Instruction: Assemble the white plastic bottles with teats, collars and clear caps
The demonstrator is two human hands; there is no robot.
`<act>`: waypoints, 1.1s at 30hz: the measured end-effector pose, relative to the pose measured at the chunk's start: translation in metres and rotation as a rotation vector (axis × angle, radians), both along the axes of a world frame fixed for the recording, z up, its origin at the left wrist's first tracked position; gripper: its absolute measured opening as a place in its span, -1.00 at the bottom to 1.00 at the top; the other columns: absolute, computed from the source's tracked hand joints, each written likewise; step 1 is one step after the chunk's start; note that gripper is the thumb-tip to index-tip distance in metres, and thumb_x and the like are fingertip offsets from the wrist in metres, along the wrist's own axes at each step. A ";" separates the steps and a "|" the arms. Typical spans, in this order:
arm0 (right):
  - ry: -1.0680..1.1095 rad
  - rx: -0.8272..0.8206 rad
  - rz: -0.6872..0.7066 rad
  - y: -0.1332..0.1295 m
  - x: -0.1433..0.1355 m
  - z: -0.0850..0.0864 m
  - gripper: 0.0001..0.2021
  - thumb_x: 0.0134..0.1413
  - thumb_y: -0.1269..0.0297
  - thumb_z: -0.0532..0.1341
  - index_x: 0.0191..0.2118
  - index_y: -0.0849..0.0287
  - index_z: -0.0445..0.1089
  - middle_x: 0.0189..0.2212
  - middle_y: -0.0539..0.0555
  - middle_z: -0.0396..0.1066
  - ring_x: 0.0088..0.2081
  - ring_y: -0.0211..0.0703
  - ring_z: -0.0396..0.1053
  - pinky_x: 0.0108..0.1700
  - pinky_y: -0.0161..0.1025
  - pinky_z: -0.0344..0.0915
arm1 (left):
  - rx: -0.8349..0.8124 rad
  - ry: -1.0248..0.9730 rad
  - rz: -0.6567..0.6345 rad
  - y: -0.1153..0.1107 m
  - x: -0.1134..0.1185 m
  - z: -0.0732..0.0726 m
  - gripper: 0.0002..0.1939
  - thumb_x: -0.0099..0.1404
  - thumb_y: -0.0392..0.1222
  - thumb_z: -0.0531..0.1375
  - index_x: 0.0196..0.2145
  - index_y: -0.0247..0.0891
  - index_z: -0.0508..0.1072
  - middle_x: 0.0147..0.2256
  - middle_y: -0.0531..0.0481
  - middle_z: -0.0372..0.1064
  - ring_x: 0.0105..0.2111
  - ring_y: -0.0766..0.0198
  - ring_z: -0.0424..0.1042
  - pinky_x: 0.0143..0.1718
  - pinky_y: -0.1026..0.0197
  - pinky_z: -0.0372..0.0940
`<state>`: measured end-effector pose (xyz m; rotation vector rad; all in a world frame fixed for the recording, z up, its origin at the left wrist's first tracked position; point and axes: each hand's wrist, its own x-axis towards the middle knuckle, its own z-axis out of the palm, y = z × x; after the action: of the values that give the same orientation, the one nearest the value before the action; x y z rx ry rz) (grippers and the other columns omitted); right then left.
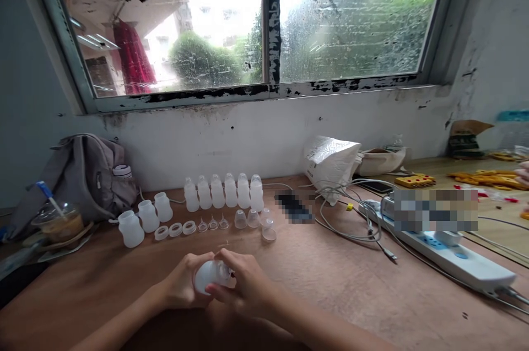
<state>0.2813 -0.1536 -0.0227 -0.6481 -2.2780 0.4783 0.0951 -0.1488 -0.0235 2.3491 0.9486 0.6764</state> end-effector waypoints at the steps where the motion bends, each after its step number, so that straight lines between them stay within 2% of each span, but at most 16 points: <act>1: -0.027 0.027 0.016 0.000 0.001 0.002 -0.71 -0.03 0.17 0.14 -0.19 0.20 0.19 -0.44 0.03 0.25 -0.46 -0.29 0.17 -0.44 -0.36 0.10 | -0.022 -0.008 -0.021 0.001 -0.001 0.000 -0.70 -0.13 -0.30 0.19 -0.34 -0.27 0.33 -0.46 0.10 0.32 -0.51 0.36 0.28 -0.51 0.38 0.14; 4: -0.142 0.070 0.048 -0.001 0.004 0.010 -0.66 -0.02 0.20 0.14 -0.09 0.15 0.19 -0.34 0.08 0.22 -0.38 -0.23 0.20 -0.37 -0.33 0.14 | -0.057 -0.027 -0.039 0.003 -0.006 -0.001 -0.72 -0.11 -0.23 0.22 -0.37 -0.29 0.32 -0.47 0.11 0.30 -0.50 0.37 0.27 -0.51 0.38 0.14; 9: -0.232 0.053 0.059 -0.001 0.010 0.022 -0.66 0.02 0.24 0.13 -0.03 0.09 0.20 -0.33 0.08 0.20 -0.34 -0.21 0.20 -0.33 -0.30 0.17 | 0.002 -0.032 -0.023 0.001 -0.008 -0.004 -0.71 -0.07 -0.21 0.22 -0.33 -0.27 0.30 -0.43 0.09 0.31 -0.47 0.35 0.29 -0.47 0.36 0.17; 12: -0.220 0.047 0.069 0.001 0.013 0.023 -0.70 0.06 0.27 0.10 -0.04 0.08 0.23 -0.29 0.09 0.21 -0.30 -0.20 0.21 -0.27 -0.28 0.18 | 0.175 -0.063 0.081 0.000 -0.006 -0.014 -0.65 -0.03 -0.19 0.21 -0.24 -0.24 0.27 -0.33 0.03 0.30 -0.38 0.29 0.33 -0.37 0.30 0.23; 15: -0.196 0.031 0.067 0.006 0.017 0.020 -0.71 0.06 0.35 0.09 -0.05 0.06 0.24 -0.25 0.09 0.21 -0.25 -0.20 0.22 -0.23 -0.28 0.19 | 0.387 -0.095 0.225 0.003 -0.006 -0.028 -0.58 -0.02 -0.15 0.20 -0.18 -0.24 0.22 -0.30 -0.03 0.27 -0.36 0.26 0.33 -0.37 0.26 0.26; 19: -0.146 -0.028 0.046 0.016 0.022 0.012 -0.70 -0.02 0.30 0.17 -0.09 0.07 0.27 -0.22 0.09 0.23 -0.21 -0.17 0.23 -0.19 -0.24 0.20 | 0.591 -0.017 0.242 0.011 -0.009 -0.037 -0.61 0.05 -0.08 0.16 -0.17 -0.22 0.20 -0.32 -0.04 0.31 -0.34 0.21 0.34 -0.34 0.19 0.28; 21: -0.075 -0.112 0.015 0.021 0.023 0.007 -0.62 -0.05 0.22 0.19 -0.05 0.10 0.22 -0.21 0.10 0.25 -0.24 -0.18 0.26 -0.22 -0.25 0.23 | 0.640 0.017 0.246 0.014 -0.011 -0.037 -0.60 0.08 -0.03 0.15 -0.15 -0.23 0.20 -0.31 -0.05 0.33 -0.33 0.21 0.35 -0.32 0.18 0.29; 23: 0.006 -0.260 -0.054 0.026 0.021 0.003 -0.59 -0.03 0.12 0.15 -0.04 0.15 0.17 -0.29 0.09 0.30 -0.36 -0.24 0.29 -0.34 -0.31 0.25 | 0.673 0.048 0.267 0.014 -0.012 -0.035 -0.57 0.10 0.02 0.13 -0.12 -0.23 0.21 -0.26 -0.08 0.32 -0.30 0.20 0.36 -0.30 0.19 0.31; 26: 0.033 -0.575 -0.157 0.033 0.018 -0.002 -0.62 0.03 -0.03 0.01 -0.23 0.22 0.22 -0.54 0.01 0.32 -0.61 -0.36 0.24 -0.60 -0.41 0.17 | 0.722 0.119 0.288 0.013 -0.011 -0.033 -0.52 0.10 0.07 0.11 -0.07 -0.23 0.23 -0.17 -0.12 0.25 -0.22 0.18 0.34 -0.26 0.20 0.32; 29: 0.000 -0.836 -0.230 0.039 0.018 -0.006 -0.55 0.00 -0.14 -0.06 -0.35 0.21 0.20 -0.68 -0.05 0.26 -0.75 -0.38 0.14 -0.78 -0.46 -0.01 | 0.735 0.167 0.292 0.011 -0.011 -0.034 -0.48 0.12 0.07 0.10 -0.02 -0.23 0.21 -0.22 -0.12 0.23 -0.27 0.21 0.35 -0.28 0.20 0.33; 33: 0.007 -0.949 -0.221 0.043 0.023 -0.010 -0.52 -0.03 -0.18 -0.07 -0.48 0.20 0.17 -0.79 -0.11 0.14 -0.81 -0.41 0.04 -0.82 -0.47 -0.11 | 0.712 0.172 0.312 0.011 -0.011 -0.037 -0.48 0.13 0.05 0.09 0.00 -0.24 0.20 -0.26 -0.10 0.23 -0.30 0.21 0.33 -0.31 0.21 0.33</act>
<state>0.3038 -0.1104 -0.0330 -1.3166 -1.8422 1.4605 0.0838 -0.1377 -0.0601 2.9344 1.3352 1.0908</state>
